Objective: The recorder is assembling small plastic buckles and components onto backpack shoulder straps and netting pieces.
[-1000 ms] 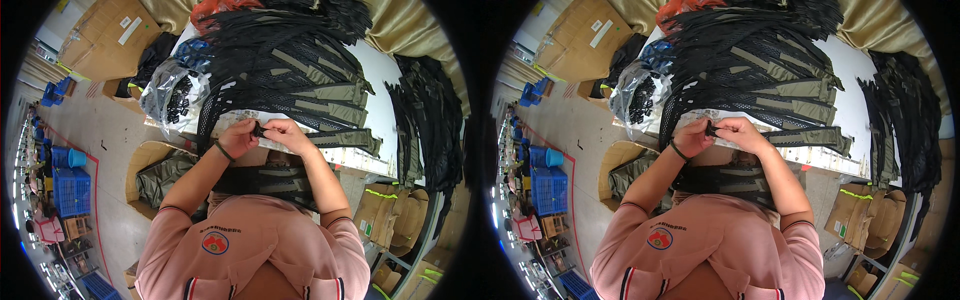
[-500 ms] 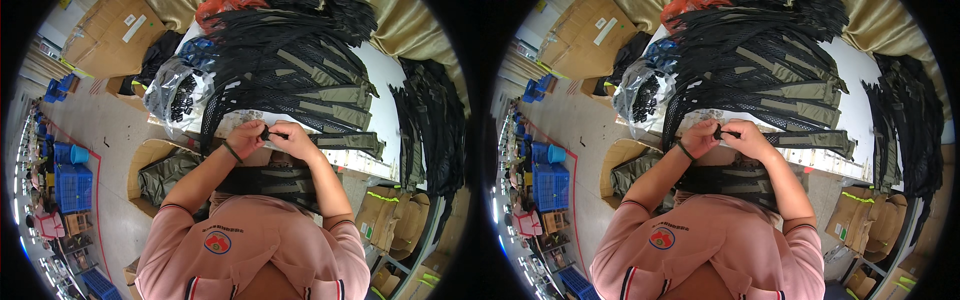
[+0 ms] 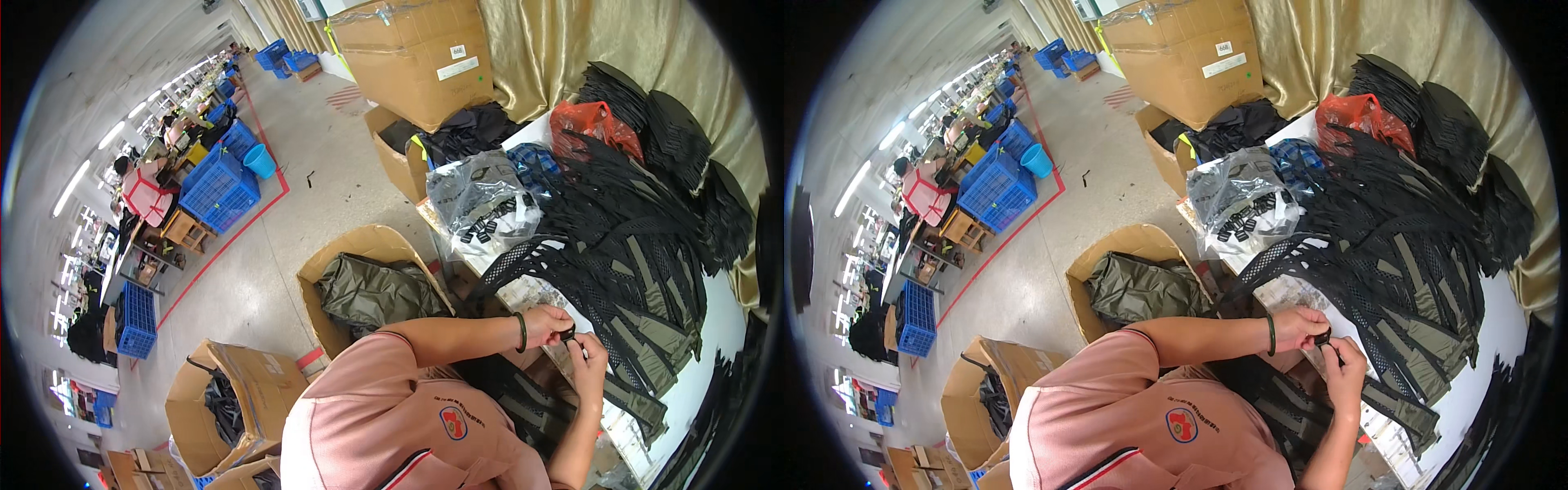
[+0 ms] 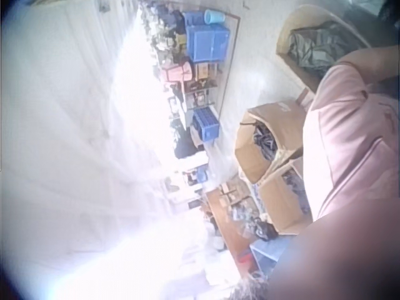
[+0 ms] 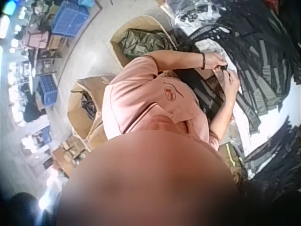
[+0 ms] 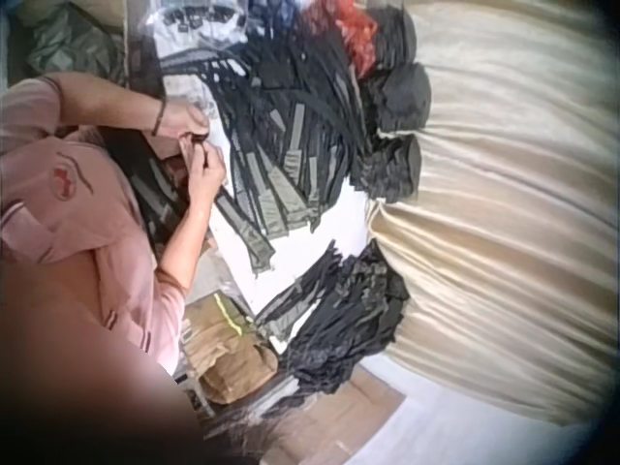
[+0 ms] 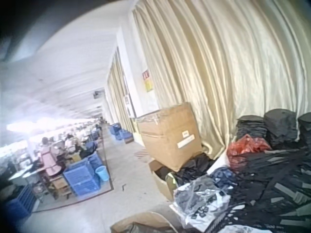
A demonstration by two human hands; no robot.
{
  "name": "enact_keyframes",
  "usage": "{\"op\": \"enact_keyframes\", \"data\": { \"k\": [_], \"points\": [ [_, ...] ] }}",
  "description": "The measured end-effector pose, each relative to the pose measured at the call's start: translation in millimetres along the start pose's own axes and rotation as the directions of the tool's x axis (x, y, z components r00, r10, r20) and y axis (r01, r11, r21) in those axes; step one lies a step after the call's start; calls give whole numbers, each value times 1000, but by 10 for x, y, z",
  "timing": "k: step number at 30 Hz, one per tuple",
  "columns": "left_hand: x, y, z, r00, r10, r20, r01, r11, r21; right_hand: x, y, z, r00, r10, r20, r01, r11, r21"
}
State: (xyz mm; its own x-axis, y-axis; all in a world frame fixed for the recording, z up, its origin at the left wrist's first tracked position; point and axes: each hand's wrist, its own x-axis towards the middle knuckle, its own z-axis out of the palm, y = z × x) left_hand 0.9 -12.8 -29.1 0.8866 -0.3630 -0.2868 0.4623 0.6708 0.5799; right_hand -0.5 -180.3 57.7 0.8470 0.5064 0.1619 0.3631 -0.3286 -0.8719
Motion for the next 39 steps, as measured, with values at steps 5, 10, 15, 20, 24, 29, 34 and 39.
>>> {"op": "enact_keyframes", "data": {
  "k": [5, 10, 15, 20, 24, 29, 34, 39],
  "points": [
    [24, -50, -61, 999, -42, -13, 43, 999, 20, -4, 84, -15, 1000, -3, 27, 3, 1000, 9],
    [97, -68, -53, 999, -50, 17, 49, 996, 69, -16, -5, 3, 972, 230, -54, -178, 865, 470],
    [62, -37, 39, 999, -41, 23, 38, 994, 106, -40, 78, -40, 995, 97, -25, -93, 987, 134],
    [57, -18, 109, 986, -110, 127, 122, 988, -95, -107, 99, -21, 995, 25, -97, -2, 972, 235],
    [56, -2, 91, 977, -127, 170, 154, 975, -160, -61, -13, 101, 973, 127, -193, -37, 911, 411],
    [32, 24, 142, 984, -128, 127, 144, 981, -129, -97, 179, 120, 954, 180, -240, -83, 928, 363],
    [-30, 58, 236, 992, -77, 100, 91, 985, -146, -120, 152, 94, 963, 205, -173, -118, 904, 410],
    [-2, -41, 276, 984, 11, 180, 1, 998, -65, -134, 160, 45, 959, 281, -15, -202, 722, 662]
  ]
}}
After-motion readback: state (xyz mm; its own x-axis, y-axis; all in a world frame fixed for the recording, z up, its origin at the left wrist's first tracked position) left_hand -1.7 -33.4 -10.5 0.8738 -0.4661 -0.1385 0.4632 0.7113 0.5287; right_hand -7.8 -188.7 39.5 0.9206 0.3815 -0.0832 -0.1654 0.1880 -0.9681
